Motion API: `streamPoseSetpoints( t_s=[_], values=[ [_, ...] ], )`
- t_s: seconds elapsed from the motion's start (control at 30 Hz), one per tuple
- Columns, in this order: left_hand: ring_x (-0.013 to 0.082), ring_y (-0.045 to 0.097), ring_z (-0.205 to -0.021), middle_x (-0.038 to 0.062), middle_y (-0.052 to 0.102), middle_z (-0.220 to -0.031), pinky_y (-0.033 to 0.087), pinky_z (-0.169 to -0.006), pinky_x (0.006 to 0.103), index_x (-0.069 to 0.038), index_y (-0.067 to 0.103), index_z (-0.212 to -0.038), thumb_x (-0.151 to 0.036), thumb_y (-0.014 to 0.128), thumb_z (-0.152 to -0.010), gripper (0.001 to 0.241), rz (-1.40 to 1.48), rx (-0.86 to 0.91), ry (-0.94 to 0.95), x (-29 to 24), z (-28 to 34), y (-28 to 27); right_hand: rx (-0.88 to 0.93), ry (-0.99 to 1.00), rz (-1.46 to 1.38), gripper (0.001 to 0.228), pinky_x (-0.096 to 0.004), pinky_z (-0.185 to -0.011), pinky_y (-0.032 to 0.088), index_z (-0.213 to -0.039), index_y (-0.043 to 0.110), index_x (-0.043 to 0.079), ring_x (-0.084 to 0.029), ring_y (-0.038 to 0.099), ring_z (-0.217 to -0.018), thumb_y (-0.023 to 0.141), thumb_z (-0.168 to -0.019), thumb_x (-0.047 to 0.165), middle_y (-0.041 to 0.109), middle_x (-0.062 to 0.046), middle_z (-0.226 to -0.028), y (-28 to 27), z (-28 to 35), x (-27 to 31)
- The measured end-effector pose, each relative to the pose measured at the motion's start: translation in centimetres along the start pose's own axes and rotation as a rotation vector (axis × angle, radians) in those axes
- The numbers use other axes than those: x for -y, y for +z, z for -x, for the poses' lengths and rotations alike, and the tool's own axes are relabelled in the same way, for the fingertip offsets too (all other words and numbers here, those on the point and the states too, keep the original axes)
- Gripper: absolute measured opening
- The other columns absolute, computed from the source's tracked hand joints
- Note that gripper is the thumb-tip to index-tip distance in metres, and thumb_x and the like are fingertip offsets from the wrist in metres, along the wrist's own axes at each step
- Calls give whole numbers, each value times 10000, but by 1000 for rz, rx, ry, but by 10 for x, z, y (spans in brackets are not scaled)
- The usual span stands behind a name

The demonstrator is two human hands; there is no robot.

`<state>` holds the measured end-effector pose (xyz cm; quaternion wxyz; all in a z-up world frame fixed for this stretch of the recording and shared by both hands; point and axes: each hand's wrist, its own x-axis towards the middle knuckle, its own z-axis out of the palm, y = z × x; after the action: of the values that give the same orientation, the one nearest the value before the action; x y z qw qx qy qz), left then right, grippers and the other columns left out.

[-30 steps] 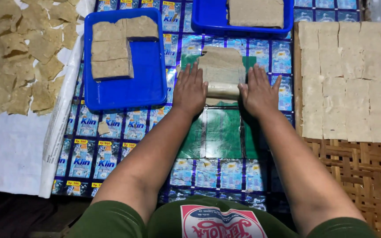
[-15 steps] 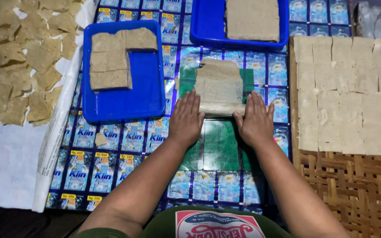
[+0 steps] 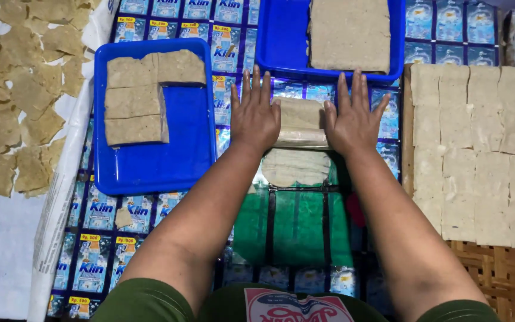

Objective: Rolling and cutting dough into uniform square pieces for snack production.

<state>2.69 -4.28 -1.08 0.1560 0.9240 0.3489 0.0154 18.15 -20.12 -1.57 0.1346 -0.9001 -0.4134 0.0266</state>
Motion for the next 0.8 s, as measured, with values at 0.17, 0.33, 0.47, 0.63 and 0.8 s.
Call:
streamPoseSetpoints(
  t_s=[0.17,0.33,0.47,0.63,0.8],
  values=[
    [301,-77,-1565,181,4,-1707,-55,-1244,551,6,151,-1627,-372,311,-1084,680,-59,-106,21,2,-35,3,-67,-21,8,659,-710,-1149,-78,-1625,306,12,-308,76,-1576,361,-1097,402,120,-182,-1707,-8,-34,5],
    [274,-68,-1571,165,-32,-1705,-58,-1250,553,-9,132,-1635,-354,320,-1084,677,-62,-77,29,1,-22,-1,-19,-11,30,682,-682,-1162,-95,-1657,271,42,-292,1,-1576,377,-1097,416,50,-154,-1717,-5,-30,4],
    [331,5,-1586,194,92,-1712,-35,-1256,569,-15,225,-1616,-286,353,-1032,657,33,-92,75,-1,18,-1,32,-33,35,694,-727,-1174,-19,-1654,273,137,-311,36,-1584,333,-1075,515,80,-158,-1724,2,8,-1],
    [382,187,-1569,204,264,-1678,67,-1250,587,-65,386,-1566,-439,372,-1077,617,27,-127,198,8,73,11,-52,-79,70,608,-750,-1167,27,-1620,381,204,-370,162,-1585,360,-1086,494,223,-190,-1713,12,67,-5],
    [242,576,-1148,-20,590,-1141,425,-1020,464,-242,529,-1355,-560,801,-727,755,-15,-227,444,44,90,56,-161,24,-247,557,-692,-1200,172,-1564,458,148,-441,159,-1551,576,-1041,297,189,-222,-1693,-18,129,-2]
  ],
)
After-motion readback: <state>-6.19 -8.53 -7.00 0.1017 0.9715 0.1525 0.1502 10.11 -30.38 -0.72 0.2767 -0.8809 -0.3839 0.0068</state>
